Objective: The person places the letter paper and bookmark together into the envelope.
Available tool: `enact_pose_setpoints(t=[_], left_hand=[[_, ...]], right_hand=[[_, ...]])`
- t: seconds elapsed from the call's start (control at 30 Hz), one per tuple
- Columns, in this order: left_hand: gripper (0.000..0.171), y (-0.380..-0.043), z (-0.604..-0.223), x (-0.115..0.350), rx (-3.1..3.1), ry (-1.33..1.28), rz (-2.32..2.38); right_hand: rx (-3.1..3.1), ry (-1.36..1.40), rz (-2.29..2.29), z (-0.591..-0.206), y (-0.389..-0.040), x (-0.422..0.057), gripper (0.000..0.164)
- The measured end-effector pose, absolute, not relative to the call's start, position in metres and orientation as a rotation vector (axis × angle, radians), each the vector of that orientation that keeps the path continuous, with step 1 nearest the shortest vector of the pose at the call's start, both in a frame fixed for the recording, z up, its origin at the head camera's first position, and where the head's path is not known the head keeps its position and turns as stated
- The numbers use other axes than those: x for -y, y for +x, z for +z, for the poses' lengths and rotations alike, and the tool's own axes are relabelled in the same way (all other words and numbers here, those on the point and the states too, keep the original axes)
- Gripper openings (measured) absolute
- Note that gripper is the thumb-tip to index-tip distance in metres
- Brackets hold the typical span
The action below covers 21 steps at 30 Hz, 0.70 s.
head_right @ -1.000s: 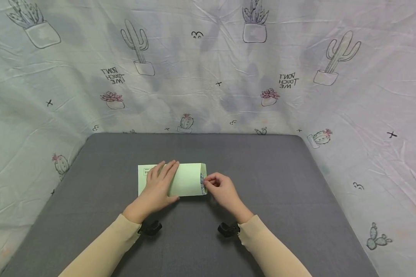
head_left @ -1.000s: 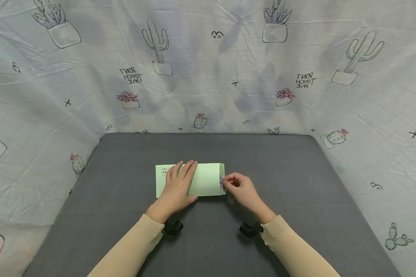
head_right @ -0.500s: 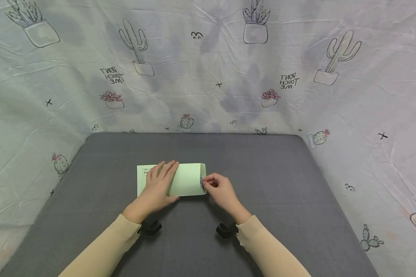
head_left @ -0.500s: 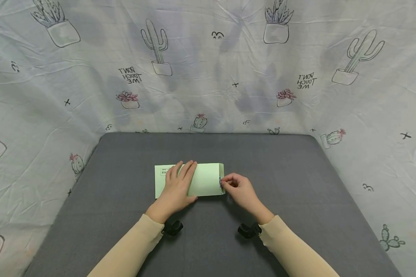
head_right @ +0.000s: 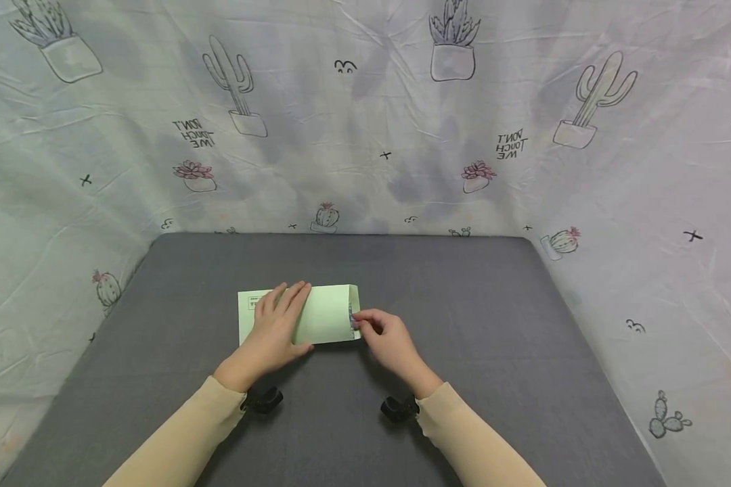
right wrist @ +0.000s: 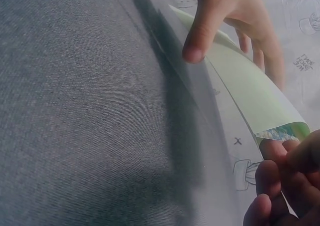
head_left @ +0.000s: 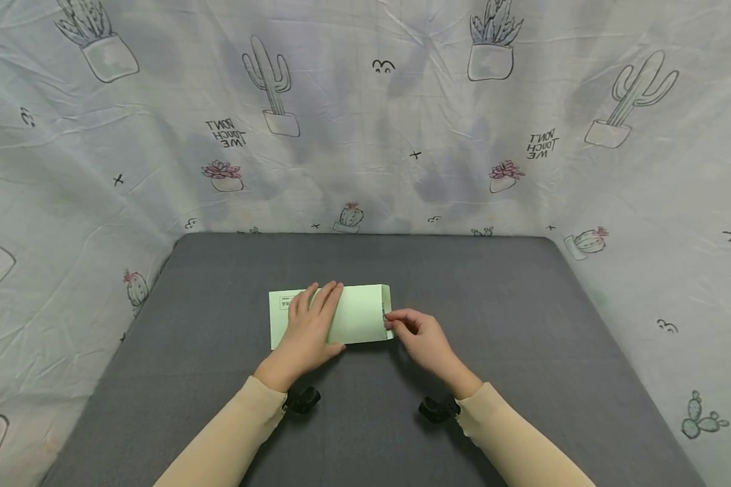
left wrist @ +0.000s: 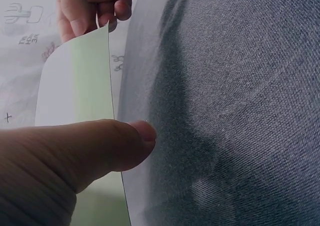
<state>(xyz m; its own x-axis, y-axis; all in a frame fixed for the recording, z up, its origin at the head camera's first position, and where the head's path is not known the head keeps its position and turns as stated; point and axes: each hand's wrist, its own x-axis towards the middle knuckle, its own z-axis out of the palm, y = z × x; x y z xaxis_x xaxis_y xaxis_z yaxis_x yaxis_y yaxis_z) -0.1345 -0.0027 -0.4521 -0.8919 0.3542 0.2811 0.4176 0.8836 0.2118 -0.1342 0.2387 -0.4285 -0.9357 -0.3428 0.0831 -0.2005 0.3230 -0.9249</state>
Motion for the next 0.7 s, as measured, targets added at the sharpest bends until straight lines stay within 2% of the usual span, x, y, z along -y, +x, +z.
enact_pose_setpoints(t=[0.23, 0.7], left_hand=[[0.114, -0.1357, -0.4536, 0.0035, 2.804, -0.594, -0.388], [0.113, -0.1344, -0.4521, 0.0029, 2.823, -0.601, -0.391]], right_hand=[[-2.505, -0.525, -1.625, -0.4265, -0.1312, -0.2363, 0.025], [-2.484, -0.519, -1.595, -0.4272, -0.1298, -0.2372, 0.026]])
